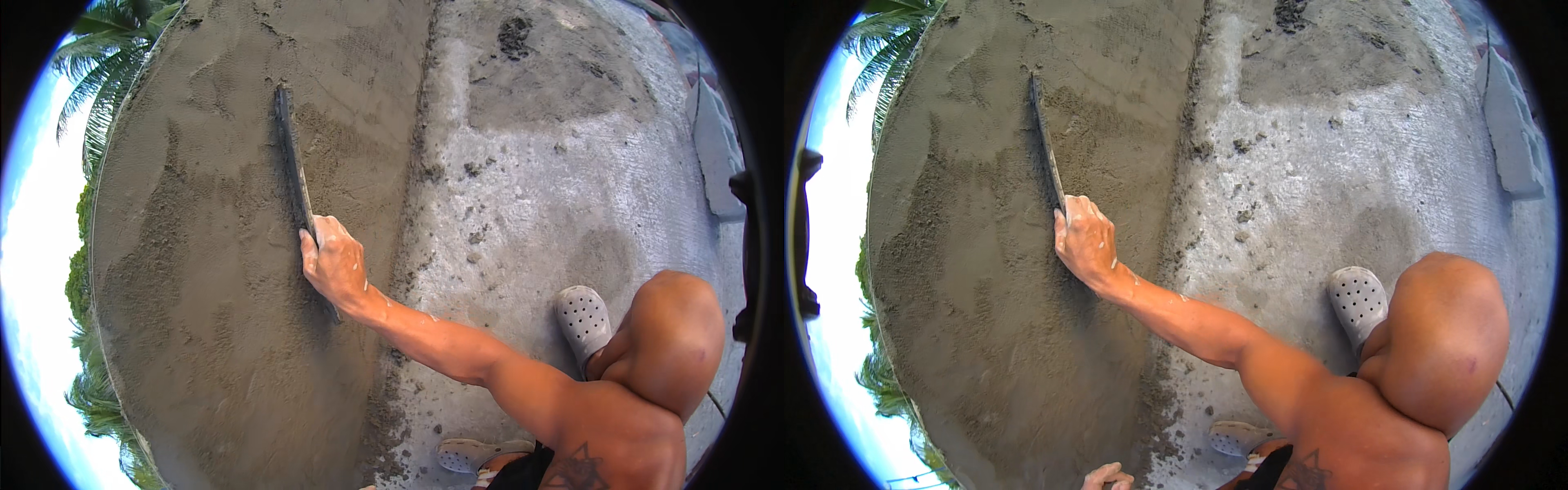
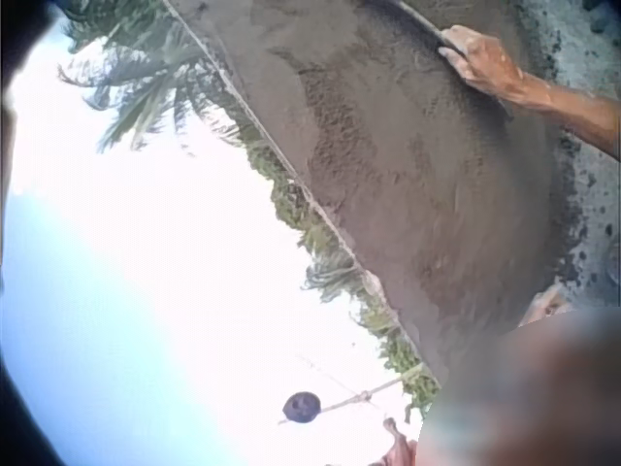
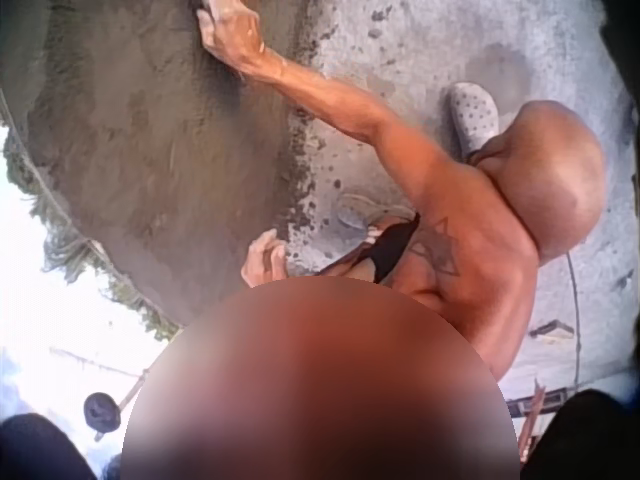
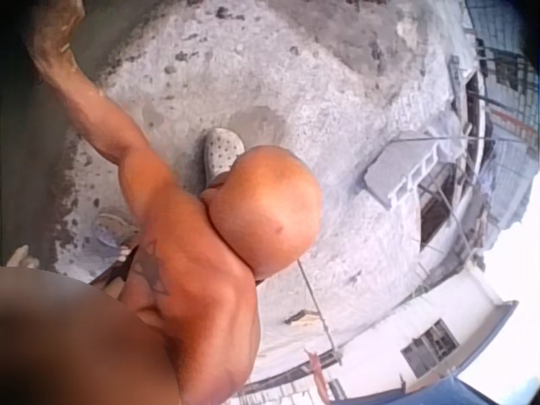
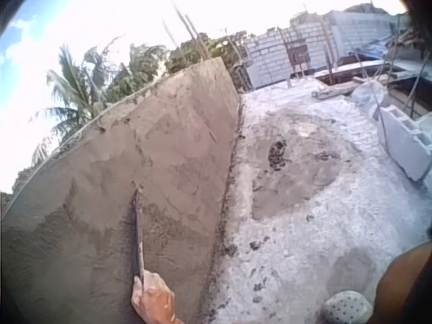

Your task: The person uses a trowel to smooth wet cement on a curved wall, repeatedly scraping and leveling the surface. The person moves along the wall, applying and refining the plaster finish.

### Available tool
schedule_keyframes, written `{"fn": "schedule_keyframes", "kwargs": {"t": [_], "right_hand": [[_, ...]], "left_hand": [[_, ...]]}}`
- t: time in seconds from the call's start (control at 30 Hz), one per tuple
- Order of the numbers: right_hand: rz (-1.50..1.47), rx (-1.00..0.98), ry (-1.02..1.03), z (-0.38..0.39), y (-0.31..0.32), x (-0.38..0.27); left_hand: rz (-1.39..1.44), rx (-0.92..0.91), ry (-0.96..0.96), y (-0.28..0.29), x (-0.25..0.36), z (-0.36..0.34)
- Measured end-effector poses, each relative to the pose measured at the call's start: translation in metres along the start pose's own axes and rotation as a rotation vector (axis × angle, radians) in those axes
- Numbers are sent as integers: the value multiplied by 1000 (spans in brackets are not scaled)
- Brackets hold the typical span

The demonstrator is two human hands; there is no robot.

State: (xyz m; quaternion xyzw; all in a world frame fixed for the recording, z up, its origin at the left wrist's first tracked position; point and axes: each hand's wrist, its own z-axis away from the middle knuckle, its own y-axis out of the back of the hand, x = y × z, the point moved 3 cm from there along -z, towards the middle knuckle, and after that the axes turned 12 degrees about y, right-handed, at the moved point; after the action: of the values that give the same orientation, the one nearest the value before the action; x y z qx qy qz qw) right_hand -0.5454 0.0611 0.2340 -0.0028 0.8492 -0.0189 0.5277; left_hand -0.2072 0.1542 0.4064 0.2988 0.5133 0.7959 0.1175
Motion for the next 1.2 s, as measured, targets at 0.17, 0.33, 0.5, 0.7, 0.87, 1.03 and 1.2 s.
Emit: {"fn": "schedule_keyframes", "kwargs": {"t": [0.17,0.33,0.5,0.7,0.87,1.03,1.2], "right_hand": [[-240,-72,-96,34,13,-26],[-118,152,-270,-70,50,61],[196,263,-669,-159,63,181],[202,185,-805,-170,31,198],[113,195,-505,-169,23,151],[97,191,-266,-156,17,89],[20,156,-133,-131,8,37]], "left_hand": [[-67,20,-77,1,30,-14],[-115,129,-84,8,29,-20],[-191,167,-91,8,12,-12],[-201,173,-99,7,-1,-10],[-191,132,-63,11,-2,-2],[-181,108,-67,12,-6,0],[-157,94,-52,12,-7,-3]]}}
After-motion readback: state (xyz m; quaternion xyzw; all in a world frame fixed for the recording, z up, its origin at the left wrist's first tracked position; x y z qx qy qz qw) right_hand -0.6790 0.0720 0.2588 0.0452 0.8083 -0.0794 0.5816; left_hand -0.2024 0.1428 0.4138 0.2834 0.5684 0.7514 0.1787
